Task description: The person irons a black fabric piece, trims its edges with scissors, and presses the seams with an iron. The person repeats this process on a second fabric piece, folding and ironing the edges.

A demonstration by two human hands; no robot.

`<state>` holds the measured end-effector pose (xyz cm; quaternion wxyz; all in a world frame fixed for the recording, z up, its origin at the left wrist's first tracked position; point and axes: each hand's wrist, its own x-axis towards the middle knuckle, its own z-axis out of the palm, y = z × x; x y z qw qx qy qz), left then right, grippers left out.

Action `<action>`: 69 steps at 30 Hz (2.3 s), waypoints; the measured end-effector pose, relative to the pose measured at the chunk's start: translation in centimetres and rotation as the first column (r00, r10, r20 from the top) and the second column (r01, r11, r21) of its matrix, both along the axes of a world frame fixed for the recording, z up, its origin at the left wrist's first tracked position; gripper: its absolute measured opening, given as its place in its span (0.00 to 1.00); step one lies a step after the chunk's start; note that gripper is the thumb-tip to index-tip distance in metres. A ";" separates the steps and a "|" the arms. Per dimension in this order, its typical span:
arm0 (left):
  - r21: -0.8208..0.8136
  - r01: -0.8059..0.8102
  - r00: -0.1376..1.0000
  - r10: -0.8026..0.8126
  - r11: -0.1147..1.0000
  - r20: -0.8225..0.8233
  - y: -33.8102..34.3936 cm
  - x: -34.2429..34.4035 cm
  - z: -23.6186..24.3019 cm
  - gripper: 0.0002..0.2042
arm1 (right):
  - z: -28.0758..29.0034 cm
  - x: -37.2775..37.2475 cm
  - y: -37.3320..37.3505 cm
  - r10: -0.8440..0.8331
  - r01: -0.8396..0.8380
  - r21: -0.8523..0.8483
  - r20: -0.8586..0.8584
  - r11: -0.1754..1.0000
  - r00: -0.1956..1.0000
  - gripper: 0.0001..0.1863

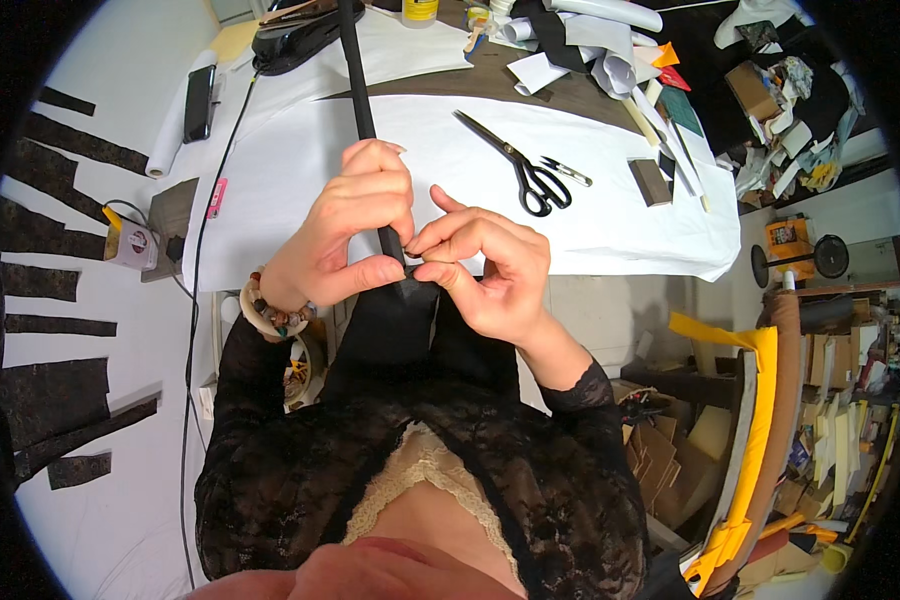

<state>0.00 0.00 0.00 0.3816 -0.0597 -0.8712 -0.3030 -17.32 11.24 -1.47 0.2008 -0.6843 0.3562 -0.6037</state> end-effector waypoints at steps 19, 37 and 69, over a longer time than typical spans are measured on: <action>0.003 -0.013 1.000 0.013 1.000 0.018 0.2 0.4 -0.1 0.17 | -2.4 -1.7 -0.2 0.100 -0.165 0.114 0.439 0.980 0.893 0.25; 0.016 0.038 0.998 -0.038 0.999 0.042 -0.2 -0.1 0.6 0.18 | -1.4 -0.5 -2.4 0.106 -0.109 -0.025 -0.101 0.994 0.989 0.07; 0.963 -0.045 0.887 0.433 -0.266 0.162 7.8 1.4 -16.1 0.22 | -8.0 -6.1 3.0 -0.407 0.028 0.445 0.790 0.895 0.459 0.08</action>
